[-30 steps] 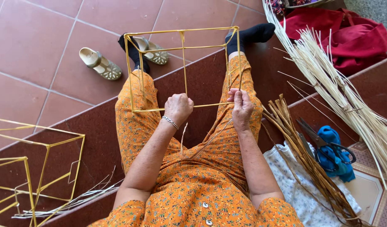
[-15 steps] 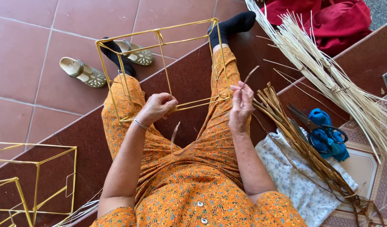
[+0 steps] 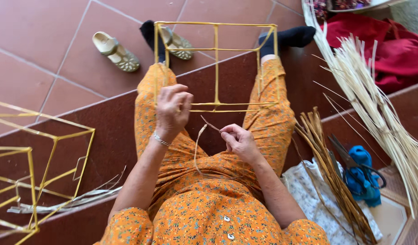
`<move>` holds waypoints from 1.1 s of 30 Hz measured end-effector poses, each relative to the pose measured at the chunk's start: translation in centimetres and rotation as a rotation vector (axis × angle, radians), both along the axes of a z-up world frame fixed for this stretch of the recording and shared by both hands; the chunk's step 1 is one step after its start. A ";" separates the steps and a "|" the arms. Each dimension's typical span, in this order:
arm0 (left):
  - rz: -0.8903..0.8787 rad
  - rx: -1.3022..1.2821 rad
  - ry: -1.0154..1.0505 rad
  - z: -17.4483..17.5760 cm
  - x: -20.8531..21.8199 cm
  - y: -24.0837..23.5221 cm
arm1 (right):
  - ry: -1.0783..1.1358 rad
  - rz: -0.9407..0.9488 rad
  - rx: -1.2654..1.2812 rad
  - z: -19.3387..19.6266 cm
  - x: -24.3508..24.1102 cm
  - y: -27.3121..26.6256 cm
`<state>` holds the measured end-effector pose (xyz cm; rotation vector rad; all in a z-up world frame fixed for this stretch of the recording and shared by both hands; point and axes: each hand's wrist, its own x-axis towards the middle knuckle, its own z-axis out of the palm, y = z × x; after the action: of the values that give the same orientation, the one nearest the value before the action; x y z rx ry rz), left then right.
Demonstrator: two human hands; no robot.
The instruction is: The person sits on the floor and weaves thin dried plant strips into a yellow metal basket frame. They repeatedly pull strips through the frame openings and tuck them in to build up the basket walls.
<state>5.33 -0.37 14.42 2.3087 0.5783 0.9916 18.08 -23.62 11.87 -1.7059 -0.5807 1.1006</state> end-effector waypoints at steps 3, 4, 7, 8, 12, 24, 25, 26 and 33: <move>0.223 -0.256 -0.161 -0.7 -4.4 1.9 | -0.084 0.032 -0.061 -2.0 -1.0 2.7; 0.273 -0.498 -0.237 -1.3 -5.5 2.3 | -0.086 0.023 -0.053 -2.6 -1.5 3.8; 0.303 -1.001 -0.338 -3.7 -7.4 3.4 | -0.032 0.020 0.010 -3.9 -2.9 7.4; 0.293 -1.133 -0.350 -4.7 -8.0 3.5 | -0.003 0.023 0.035 -4.2 -3.5 8.5; 0.241 -1.164 -0.262 -8.1 -7.7 3.2 | 0.010 0.044 0.116 -5.0 -4.9 12.0; 0.127 -1.244 -0.445 -9.3 -5.8 3.0 | 0.176 -0.006 0.192 -6.3 -6.3 14.4; 0.143 -1.276 -0.488 -9.2 -5.7 2.8 | 0.153 0.007 0.177 -6.0 -6.1 14.3; 0.158 -1.307 -0.531 -9.0 -5.6 2.6 | 0.130 0.019 0.162 -5.7 -6.0 14.0; 0.144 -0.463 -0.276 -6.0 -7.4 0.7 | -0.092 0.247 0.147 -1.2 -6.3 11.3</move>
<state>-2.12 0.32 8.38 1.7118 0.7726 1.0871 11.76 -12.31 10.64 -1.5928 -0.9279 1.1242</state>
